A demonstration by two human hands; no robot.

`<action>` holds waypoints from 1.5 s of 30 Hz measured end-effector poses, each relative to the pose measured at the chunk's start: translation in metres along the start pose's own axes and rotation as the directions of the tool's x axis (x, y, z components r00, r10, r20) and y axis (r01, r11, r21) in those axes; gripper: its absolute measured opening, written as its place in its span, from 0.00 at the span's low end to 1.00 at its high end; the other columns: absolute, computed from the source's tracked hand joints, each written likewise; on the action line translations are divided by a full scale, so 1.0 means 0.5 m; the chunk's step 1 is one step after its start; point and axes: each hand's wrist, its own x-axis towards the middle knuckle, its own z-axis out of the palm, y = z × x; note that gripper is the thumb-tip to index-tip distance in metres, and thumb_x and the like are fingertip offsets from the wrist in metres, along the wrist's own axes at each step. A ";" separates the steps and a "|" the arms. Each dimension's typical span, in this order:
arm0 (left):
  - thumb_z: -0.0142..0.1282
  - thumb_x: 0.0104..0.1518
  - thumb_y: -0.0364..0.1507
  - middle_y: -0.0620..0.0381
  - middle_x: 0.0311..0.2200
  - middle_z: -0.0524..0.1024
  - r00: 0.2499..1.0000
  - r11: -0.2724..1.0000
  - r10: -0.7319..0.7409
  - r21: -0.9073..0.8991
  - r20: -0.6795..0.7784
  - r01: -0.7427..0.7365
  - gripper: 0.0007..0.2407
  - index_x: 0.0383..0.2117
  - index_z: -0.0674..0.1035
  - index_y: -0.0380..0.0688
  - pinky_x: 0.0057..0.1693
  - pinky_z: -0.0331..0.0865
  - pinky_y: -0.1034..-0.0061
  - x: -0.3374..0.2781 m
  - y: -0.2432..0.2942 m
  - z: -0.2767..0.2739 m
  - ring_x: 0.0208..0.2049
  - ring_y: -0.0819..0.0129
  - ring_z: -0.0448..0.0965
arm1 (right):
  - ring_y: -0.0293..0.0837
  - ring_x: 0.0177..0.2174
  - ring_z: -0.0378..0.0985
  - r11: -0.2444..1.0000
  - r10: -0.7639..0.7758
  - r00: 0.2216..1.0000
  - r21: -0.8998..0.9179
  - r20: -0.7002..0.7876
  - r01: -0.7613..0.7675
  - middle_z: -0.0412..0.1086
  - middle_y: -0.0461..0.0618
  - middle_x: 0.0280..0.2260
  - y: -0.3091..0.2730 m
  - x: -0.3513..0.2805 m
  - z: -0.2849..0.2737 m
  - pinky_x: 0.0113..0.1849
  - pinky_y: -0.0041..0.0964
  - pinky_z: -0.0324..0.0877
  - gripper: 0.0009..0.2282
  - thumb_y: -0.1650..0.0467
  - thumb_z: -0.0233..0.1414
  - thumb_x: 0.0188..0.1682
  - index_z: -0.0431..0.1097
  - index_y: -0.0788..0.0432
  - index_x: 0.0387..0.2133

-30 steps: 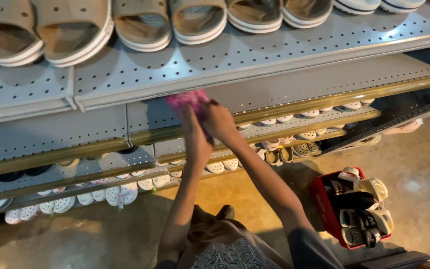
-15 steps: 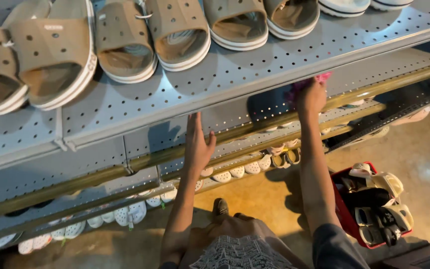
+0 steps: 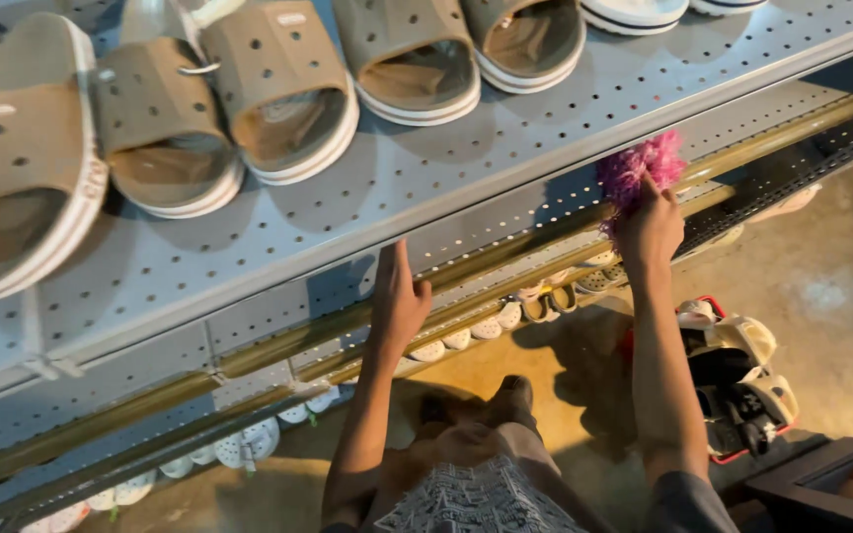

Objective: Cleaning and dusting shoes on a shelf using a pink duster.

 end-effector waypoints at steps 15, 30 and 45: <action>0.56 0.51 0.21 0.27 0.63 0.61 1.000 0.999 0.027 0.027 0.006 -0.027 0.34 0.68 0.56 0.28 0.68 0.59 0.53 0.159 0.217 0.312 0.65 0.33 0.61 | 0.59 0.28 0.77 0.984 -0.164 0.985 0.078 0.056 0.160 0.74 0.64 0.33 0.111 0.172 -0.161 0.29 0.51 0.71 0.32 0.73 0.61 0.28 0.73 0.54 0.54; 0.59 0.55 0.22 0.28 0.68 0.55 0.950 0.954 -0.161 0.205 -0.266 0.220 0.37 0.70 0.50 0.31 0.73 0.54 0.53 0.182 0.261 0.484 0.70 0.34 0.56 | 0.67 0.41 0.78 0.864 -0.502 0.807 0.133 0.312 0.486 0.76 0.65 0.39 0.164 0.430 0.213 0.43 0.58 0.71 0.13 0.63 0.50 0.56 0.75 0.61 0.42; 0.54 0.57 0.21 0.36 0.72 0.54 0.995 0.992 -0.024 0.120 -0.096 0.035 0.35 0.72 0.51 0.35 0.74 0.52 0.55 0.218 0.385 0.519 0.72 0.37 0.53 | 0.60 0.30 0.76 0.945 -0.277 0.952 -0.218 -0.129 0.245 0.73 0.64 0.31 0.667 0.574 0.088 0.31 0.53 0.69 0.12 0.68 0.45 0.59 0.72 0.65 0.42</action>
